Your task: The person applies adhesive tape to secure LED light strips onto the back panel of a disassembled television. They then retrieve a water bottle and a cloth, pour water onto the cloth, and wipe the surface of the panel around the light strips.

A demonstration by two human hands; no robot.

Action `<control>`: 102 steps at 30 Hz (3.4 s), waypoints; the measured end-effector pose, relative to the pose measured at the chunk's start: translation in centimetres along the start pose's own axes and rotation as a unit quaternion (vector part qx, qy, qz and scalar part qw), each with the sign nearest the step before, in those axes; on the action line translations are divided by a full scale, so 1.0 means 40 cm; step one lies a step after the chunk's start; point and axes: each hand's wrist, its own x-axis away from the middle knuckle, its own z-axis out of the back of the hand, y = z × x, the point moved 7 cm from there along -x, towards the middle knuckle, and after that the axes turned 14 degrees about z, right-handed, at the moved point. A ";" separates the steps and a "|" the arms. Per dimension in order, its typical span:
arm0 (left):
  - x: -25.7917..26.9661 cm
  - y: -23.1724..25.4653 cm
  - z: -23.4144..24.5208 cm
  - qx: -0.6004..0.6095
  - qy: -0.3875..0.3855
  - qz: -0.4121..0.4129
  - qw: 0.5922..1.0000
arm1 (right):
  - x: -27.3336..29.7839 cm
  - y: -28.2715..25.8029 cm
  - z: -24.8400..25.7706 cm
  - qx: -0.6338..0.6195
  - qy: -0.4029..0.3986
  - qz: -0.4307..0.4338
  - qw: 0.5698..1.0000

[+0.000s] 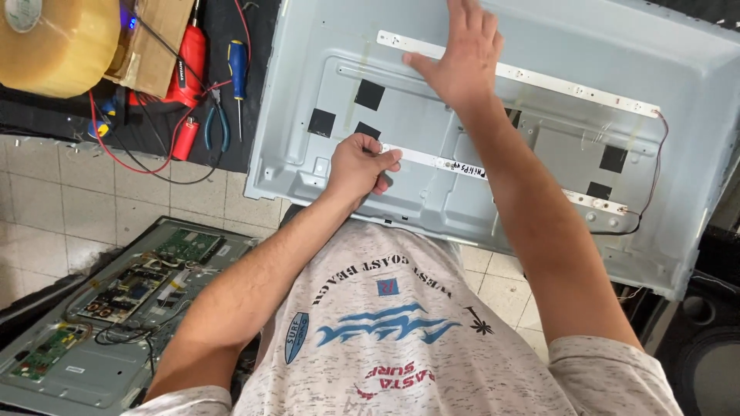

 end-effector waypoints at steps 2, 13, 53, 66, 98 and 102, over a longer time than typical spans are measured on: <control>0.011 0.009 -0.001 0.001 0.004 0.004 1.000 | 0.016 0.001 -0.013 -0.017 -0.009 0.018 1.000; 0.069 0.051 -0.006 -0.114 0.042 0.007 0.993 | 0.103 -0.102 0.084 -0.135 0.059 0.221 0.964; 0.027 0.000 -0.021 0.000 -0.001 0.012 1.000 | 0.176 -0.141 0.156 -0.167 0.078 0.161 0.970; 0.018 -0.001 -0.043 0.070 -0.090 -0.069 0.991 | 0.237 -0.077 0.106 -0.224 -0.207 -0.126 0.944; 0.028 -0.013 -0.027 0.017 -0.012 0.029 0.999 | 0.177 -0.111 0.145 -0.272 -0.239 -0.254 0.897; 0.047 0.012 -0.022 -0.073 0.029 0.031 0.996 | 0.186 -0.119 0.138 -0.262 -0.218 -0.217 0.915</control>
